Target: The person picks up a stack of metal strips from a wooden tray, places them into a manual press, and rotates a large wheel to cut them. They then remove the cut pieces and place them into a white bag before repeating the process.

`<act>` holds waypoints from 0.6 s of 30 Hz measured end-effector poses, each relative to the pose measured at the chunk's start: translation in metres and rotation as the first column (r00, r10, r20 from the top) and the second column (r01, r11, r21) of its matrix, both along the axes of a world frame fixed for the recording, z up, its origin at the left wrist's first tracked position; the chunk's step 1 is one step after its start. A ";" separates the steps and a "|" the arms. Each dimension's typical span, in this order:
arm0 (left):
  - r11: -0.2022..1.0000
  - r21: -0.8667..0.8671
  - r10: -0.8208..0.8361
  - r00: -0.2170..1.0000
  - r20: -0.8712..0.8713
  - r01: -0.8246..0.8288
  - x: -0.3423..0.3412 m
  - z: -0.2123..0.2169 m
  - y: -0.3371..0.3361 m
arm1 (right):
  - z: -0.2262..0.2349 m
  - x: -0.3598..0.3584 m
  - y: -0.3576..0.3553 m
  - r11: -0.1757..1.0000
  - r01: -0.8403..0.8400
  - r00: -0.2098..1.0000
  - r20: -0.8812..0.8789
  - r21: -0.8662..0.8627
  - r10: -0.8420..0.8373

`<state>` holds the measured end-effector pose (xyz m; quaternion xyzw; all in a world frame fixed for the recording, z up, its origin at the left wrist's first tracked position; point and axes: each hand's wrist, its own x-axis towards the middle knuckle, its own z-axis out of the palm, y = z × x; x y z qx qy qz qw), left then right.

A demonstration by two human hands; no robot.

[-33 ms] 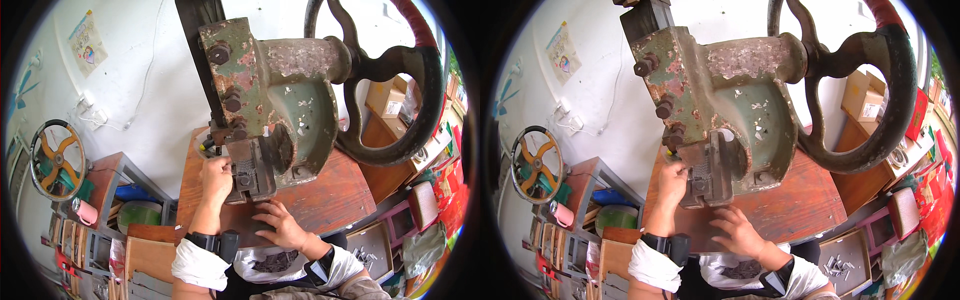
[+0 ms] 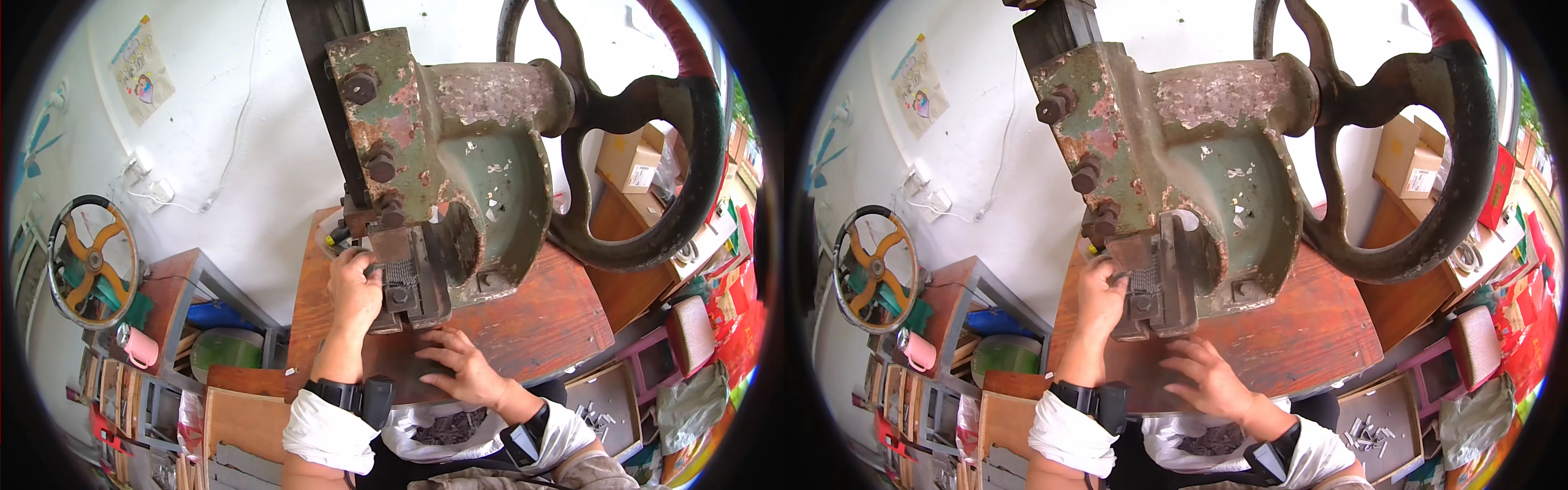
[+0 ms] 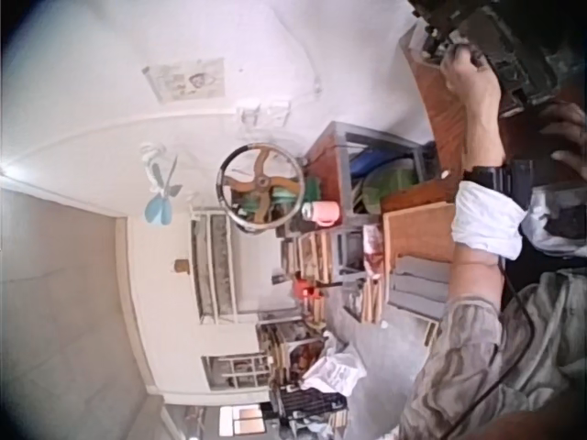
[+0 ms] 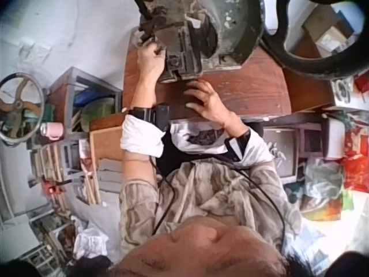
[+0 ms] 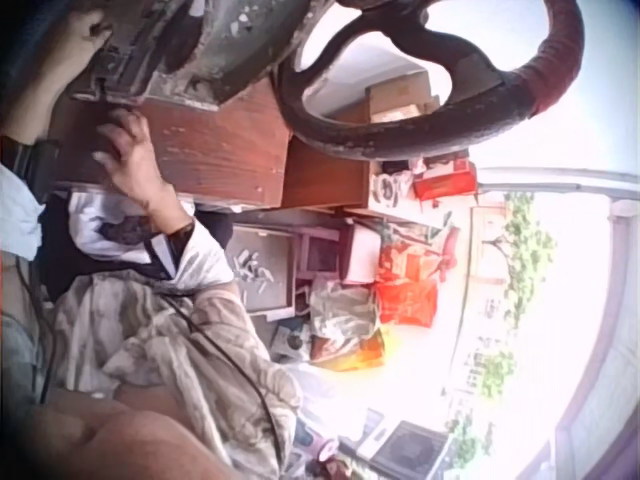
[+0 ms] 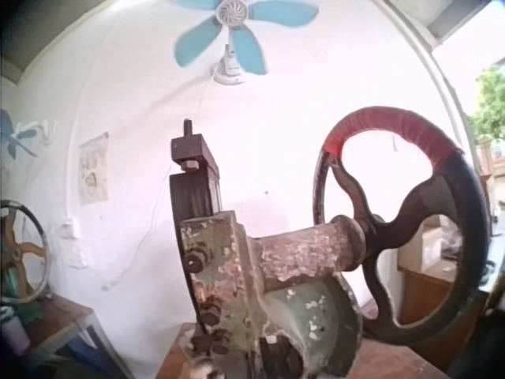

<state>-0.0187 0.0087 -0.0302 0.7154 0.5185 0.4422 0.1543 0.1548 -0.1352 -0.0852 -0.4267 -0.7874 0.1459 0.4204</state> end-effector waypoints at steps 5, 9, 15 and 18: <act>0.994 -0.034 -0.088 0.958 0.273 0.101 -0.004 -0.020 0.009 | 0.029 0.015 0.024 0.972 0.174 0.979 -0.138 0.157 -0.153; 0.992 -0.078 -0.093 0.986 0.135 0.104 0.002 -0.011 0.002 | 0.056 0.007 0.074 0.946 0.255 0.959 -0.182 0.200 -0.219; 0.973 0.162 -0.196 0.956 0.218 0.162 -0.002 -0.013 0.002 | 0.065 -0.008 0.099 0.928 0.368 0.928 -0.085 0.058 -0.362; 0.958 0.229 -0.211 0.962 0.170 0.170 0.000 -0.014 0.001 | 0.063 -0.012 0.101 0.912 0.402 0.915 -0.066 0.087 -0.397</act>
